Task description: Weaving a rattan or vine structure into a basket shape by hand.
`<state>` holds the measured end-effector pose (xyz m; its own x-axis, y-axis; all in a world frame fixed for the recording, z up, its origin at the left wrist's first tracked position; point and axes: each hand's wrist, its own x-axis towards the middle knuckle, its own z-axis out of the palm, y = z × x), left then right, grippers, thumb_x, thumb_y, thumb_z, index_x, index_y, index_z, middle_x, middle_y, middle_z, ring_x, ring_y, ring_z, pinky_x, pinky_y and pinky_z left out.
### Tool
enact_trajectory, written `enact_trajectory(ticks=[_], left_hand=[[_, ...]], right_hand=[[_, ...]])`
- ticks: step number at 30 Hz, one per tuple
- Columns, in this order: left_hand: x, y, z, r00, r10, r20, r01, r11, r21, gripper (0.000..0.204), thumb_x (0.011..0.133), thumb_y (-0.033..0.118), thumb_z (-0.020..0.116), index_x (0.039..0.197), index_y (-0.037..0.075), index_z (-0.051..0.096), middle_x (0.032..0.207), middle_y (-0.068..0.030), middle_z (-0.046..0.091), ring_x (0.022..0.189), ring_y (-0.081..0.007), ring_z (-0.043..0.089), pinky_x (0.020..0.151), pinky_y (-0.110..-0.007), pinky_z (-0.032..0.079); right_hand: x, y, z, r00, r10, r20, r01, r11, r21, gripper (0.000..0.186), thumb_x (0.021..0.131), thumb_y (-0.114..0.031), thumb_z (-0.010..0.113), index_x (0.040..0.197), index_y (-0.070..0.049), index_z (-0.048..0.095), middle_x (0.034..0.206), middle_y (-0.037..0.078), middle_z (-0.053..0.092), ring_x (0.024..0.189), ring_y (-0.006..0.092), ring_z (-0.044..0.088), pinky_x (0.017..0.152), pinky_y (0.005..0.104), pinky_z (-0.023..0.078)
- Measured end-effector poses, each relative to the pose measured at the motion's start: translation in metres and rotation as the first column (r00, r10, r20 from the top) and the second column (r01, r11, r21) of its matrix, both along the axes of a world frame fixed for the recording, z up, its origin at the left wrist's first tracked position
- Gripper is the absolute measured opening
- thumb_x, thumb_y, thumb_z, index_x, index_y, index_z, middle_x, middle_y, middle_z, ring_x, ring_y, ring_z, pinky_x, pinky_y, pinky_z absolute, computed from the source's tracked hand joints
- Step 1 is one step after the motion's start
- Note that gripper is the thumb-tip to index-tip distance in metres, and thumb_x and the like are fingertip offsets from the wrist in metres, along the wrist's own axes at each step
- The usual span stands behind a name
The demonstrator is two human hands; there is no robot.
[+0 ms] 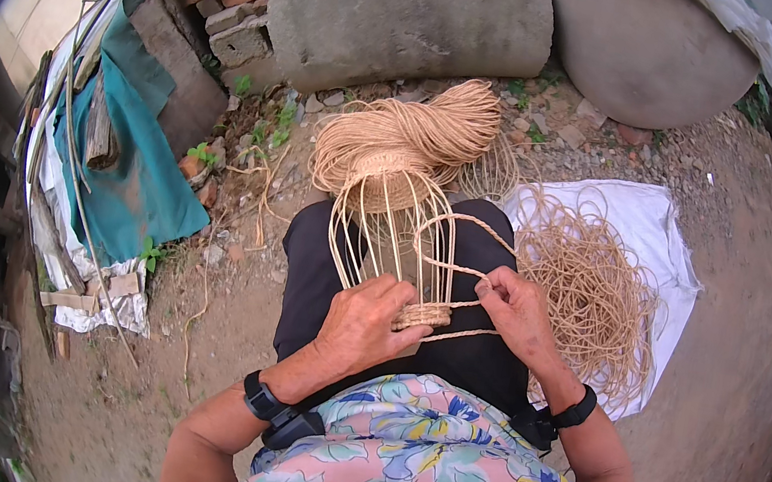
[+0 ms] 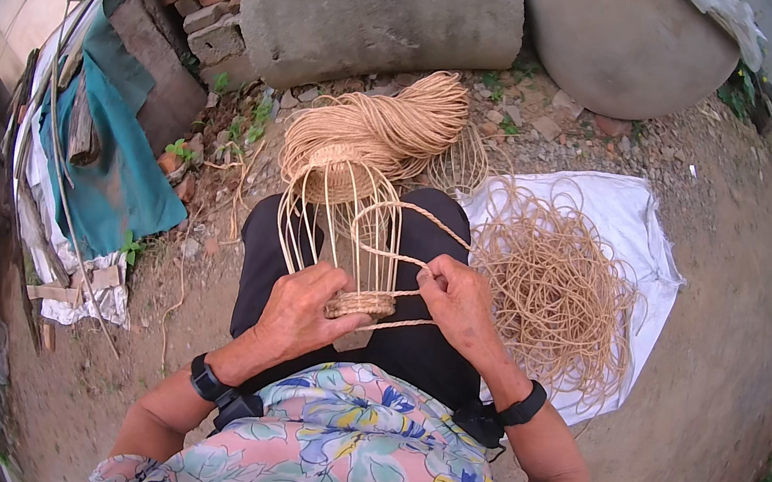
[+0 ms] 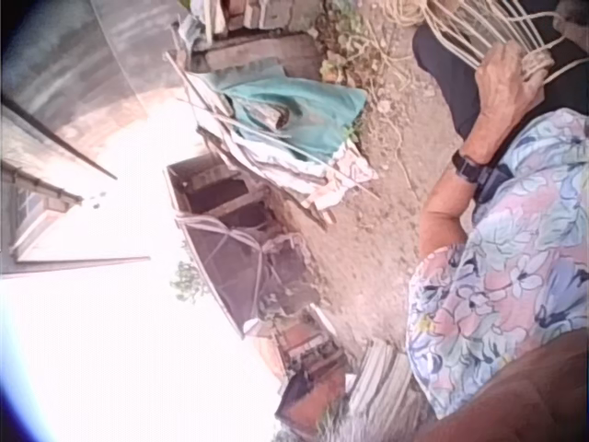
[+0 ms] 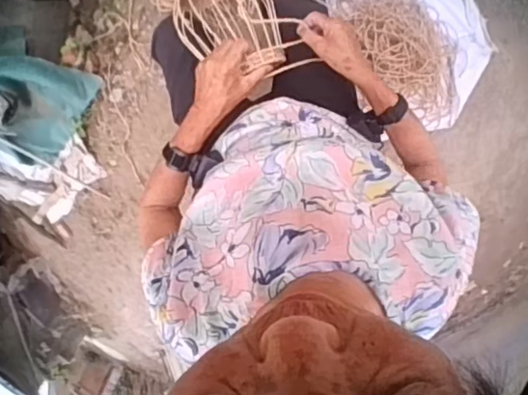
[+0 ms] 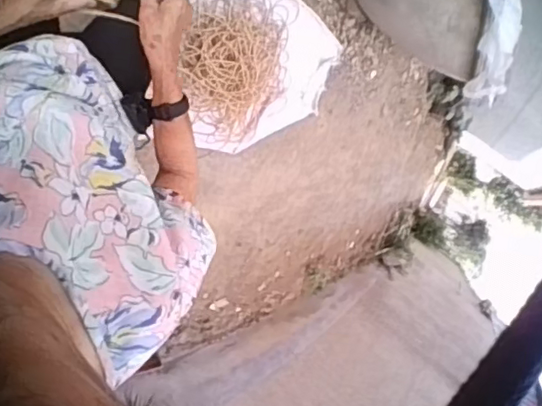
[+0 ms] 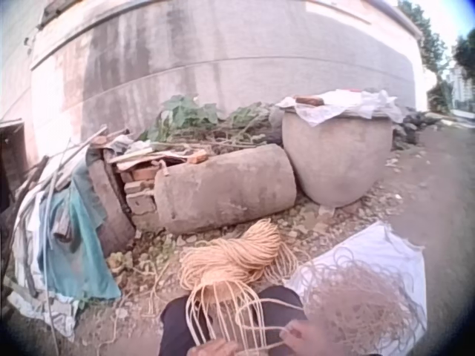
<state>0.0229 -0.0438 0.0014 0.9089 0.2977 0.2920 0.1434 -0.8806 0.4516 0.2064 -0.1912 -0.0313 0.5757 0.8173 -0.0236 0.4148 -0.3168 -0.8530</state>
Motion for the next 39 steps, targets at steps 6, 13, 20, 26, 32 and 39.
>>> enact_trajectory(ticks=[6, 13, 20, 26, 32, 39], left_hand=[[0.0, 0.002, -0.006, 0.998, 0.007, 0.063, -0.003, 0.998, -0.07, 0.034, 0.066, 0.02, 0.083, 0.086, 0.003, 0.061, 0.08, -0.0105, 0.061, 0.071, -0.0279, 0.064, 0.062, -0.036, 0.052], [-0.002, 0.003, -0.008, 0.994, -0.003, 0.113, 0.011, 0.997, -0.076, 0.033, 0.066, 0.018, 0.082, 0.087, 0.003, 0.061, 0.08, -0.0107, 0.061, 0.068, -0.0264, 0.063, 0.061, -0.035, 0.051], [-0.026, 0.012, -0.024, 0.987, 0.121, 0.104, -0.085, 0.949, -0.302, 0.037, 0.066, 0.019, 0.083, 0.091, 0.003, 0.061, 0.077, -0.0079, 0.059, 0.066, -0.0211, 0.06, 0.062, -0.032, 0.05], [-0.036, 0.01, -0.024, 0.956, 0.134, 0.261, -0.116, 0.99, -0.084, 0.051, 0.06, 0.02, 0.086, 0.102, 0.007, 0.061, 0.096, -0.0103, 0.054, 0.092, -0.0294, 0.054, 0.075, -0.039, 0.047], [-0.022, 0.004, 0.005, 0.979, 0.014, 0.204, -0.048, 0.986, 0.162, 0.049, 0.058, 0.033, 0.085, 0.098, 0.013, 0.064, 0.092, -0.0045, 0.053, 0.085, -0.0238, 0.049, 0.077, -0.038, 0.034], [-0.003, 0.004, 0.009, 0.999, -0.036, 0.005, 0.034, 0.975, 0.221, 0.041, 0.063, 0.035, 0.082, 0.093, 0.013, 0.063, 0.083, -0.0033, 0.054, 0.081, -0.0227, 0.051, 0.074, -0.037, 0.034]], right_hand=[[0.014, 0.037, -0.001, 0.852, 0.136, -0.506, 0.077, 0.922, 0.379, 0.006, 0.092, -0.011, 0.06, 0.09, -0.006, 0.058, 0.076, -0.004, 0.056, 0.065, 0.0052, 0.05, 0.055, 0.0213, 0.044], [-0.011, 0.07, -0.002, 0.893, -0.042, 0.448, -0.092, 0.957, 0.274, 0.007, 0.078, -0.004, 0.059, 0.085, -0.003, 0.056, 0.078, 0.016, 0.054, 0.07, 0.0387, 0.058, 0.062, 0.0479, 0.046], [-0.021, 0.092, 0.021, 0.947, 0.088, 0.309, -0.169, 0.954, 0.247, 0.009, 0.082, -0.005, 0.058, 0.09, -0.003, 0.056, 0.069, 0.019, 0.063, 0.069, 0.0413, 0.063, 0.063, 0.0476, 0.049], [-0.019, 0.057, 0.011, 0.929, 0.128, -0.346, -0.016, 0.951, 0.309, 0.018, 0.087, -0.005, 0.06, 0.104, -0.004, 0.054, 0.068, 0.008, 0.061, 0.052, 0.0154, 0.056, 0.051, 0.0317, 0.045], [-0.022, 0.03, 0.011, 0.186, 0.425, -0.886, 0.063, 0.895, 0.442, 0.026, 0.089, -0.007, 0.062, 0.112, -0.008, 0.049, 0.072, 0.0, 0.052, 0.051, 0.003, 0.038, 0.043, 0.0194, 0.029], [-0.01, 0.024, -0.004, 0.993, 0.052, 0.102, -0.078, 0.959, 0.273, 0.01, 0.088, -0.012, 0.063, 0.088, -0.003, 0.058, 0.059, 0.003, 0.052, 0.05, 0.0111, 0.049, 0.049, 0.029, 0.039]])
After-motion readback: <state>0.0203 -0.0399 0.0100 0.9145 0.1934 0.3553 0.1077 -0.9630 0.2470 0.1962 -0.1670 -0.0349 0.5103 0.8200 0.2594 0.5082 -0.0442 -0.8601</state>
